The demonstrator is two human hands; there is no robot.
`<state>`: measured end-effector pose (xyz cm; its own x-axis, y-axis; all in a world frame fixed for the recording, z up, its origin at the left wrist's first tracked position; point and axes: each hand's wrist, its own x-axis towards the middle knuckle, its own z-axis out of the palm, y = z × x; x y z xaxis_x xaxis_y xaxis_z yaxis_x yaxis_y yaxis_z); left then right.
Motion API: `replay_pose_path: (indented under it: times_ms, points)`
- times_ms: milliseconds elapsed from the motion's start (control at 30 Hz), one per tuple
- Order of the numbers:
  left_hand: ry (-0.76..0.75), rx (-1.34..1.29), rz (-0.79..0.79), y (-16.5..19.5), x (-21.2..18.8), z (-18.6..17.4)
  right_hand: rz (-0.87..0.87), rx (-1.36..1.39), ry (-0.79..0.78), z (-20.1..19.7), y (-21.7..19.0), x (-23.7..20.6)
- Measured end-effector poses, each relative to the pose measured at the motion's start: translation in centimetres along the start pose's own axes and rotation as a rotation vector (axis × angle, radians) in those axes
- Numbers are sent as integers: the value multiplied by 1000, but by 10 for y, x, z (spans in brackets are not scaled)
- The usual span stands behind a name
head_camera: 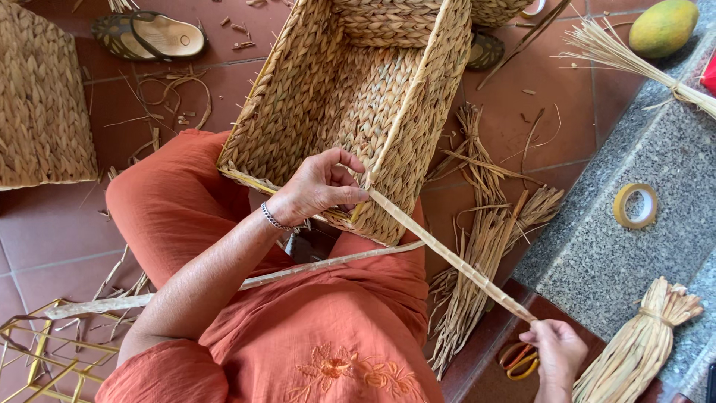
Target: The person sits on the floor and works on a woven water hyacinth basket, tucking and pressing strips along the rim and bending a long strip around the edge. They pick up loose strips from the floor and use scissors to trim a strip before continuing to secure the rim.
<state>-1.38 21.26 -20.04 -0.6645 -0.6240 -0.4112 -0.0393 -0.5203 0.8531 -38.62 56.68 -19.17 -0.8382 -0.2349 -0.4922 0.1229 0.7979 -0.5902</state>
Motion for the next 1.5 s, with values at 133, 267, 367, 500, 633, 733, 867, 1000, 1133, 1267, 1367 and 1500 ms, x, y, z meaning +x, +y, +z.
replay_pose_path:
  times_ms: [133,267,367,500,633,733,867,1000,1133,1267,1367,1500]
  points:
    - [-6,75,50,5,-5,4,12,-263,-4,19,4,1]
    - [128,424,203,14,-24,14,-104,-629,-78,57,-16,1]
    - [236,649,387,16,-31,30,-375,-918,-147,84,-43,3]
    - [363,749,390,16,-31,52,-1104,-343,-201,127,-94,-22]
    - [441,812,286,15,-18,61,-1587,-242,-194,183,-133,-64]
    - [413,629,306,12,-12,59,-1283,-132,-552,207,-146,-80]
    - [428,673,369,2,-10,56,-578,167,-951,215,-151,-80]
    - [503,950,467,-6,-10,64,-711,146,-894,218,-149,-86]
    - [523,1147,510,-6,-13,69,-975,108,-786,219,-147,-85]
    - [530,1129,532,-8,-15,69,-428,436,-1118,217,-147,-72]
    - [551,1158,468,-13,-10,69,-133,529,-1232,210,-145,-61]
    - [543,1225,446,-20,-6,70,-140,393,-1312,204,-137,-54]
